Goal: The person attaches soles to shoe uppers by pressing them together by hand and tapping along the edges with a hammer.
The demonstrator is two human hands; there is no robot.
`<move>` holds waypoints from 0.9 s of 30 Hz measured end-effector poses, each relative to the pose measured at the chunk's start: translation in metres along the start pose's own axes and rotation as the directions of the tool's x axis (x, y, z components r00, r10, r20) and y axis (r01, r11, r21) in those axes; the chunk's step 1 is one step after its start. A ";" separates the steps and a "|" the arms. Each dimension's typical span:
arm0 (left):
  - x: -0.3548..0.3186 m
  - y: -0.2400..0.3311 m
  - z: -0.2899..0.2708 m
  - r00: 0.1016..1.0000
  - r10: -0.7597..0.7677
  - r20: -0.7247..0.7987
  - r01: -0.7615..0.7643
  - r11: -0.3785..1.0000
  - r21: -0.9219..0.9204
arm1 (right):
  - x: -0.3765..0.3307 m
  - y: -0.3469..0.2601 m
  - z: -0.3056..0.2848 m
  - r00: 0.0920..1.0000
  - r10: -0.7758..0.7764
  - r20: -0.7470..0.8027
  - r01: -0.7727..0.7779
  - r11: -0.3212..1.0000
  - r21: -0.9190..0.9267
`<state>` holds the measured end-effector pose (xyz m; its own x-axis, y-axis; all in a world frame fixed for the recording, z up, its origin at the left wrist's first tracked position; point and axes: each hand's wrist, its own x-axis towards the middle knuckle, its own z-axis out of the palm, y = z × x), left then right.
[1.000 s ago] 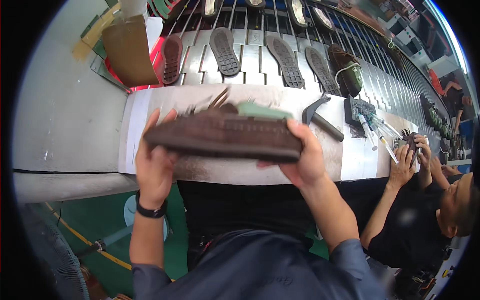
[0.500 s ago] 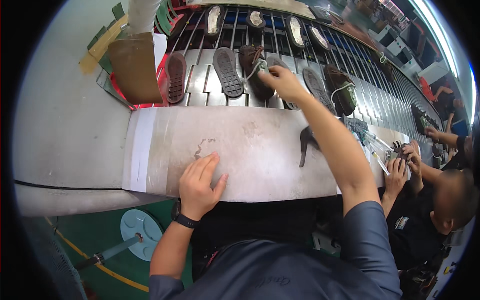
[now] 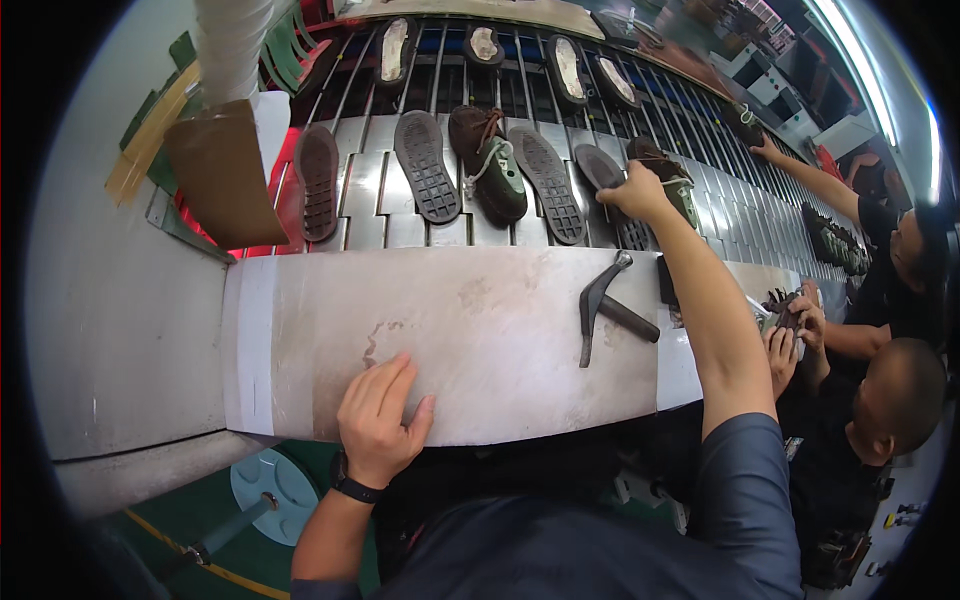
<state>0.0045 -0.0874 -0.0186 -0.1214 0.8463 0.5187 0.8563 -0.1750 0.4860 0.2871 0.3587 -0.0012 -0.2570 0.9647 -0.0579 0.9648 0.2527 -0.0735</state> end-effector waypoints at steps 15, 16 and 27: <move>-0.001 -0.004 -0.004 0.985 -0.081 0.150 0.064 0.991 0.115 | 0.251 0.040 -0.060 0.833 0.172 -0.525 0.020 0.940 0.341; -0.001 -0.004 -0.001 0.986 -0.074 0.147 0.058 0.992 0.108 | 0.273 0.046 -0.047 0.857 0.190 -0.478 -0.060 0.960 0.275; 0.000 -0.011 -0.003 0.986 -0.075 0.147 0.063 0.994 0.084 | 0.191 -0.010 -0.045 0.890 0.397 -0.222 -0.363 0.914 0.178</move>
<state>-0.0064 -0.0867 -0.0222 -0.1099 0.9218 0.3719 0.8863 -0.0785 0.4564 0.2309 0.5437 0.0335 0.1667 0.9760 0.1405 0.9657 -0.1328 -0.2232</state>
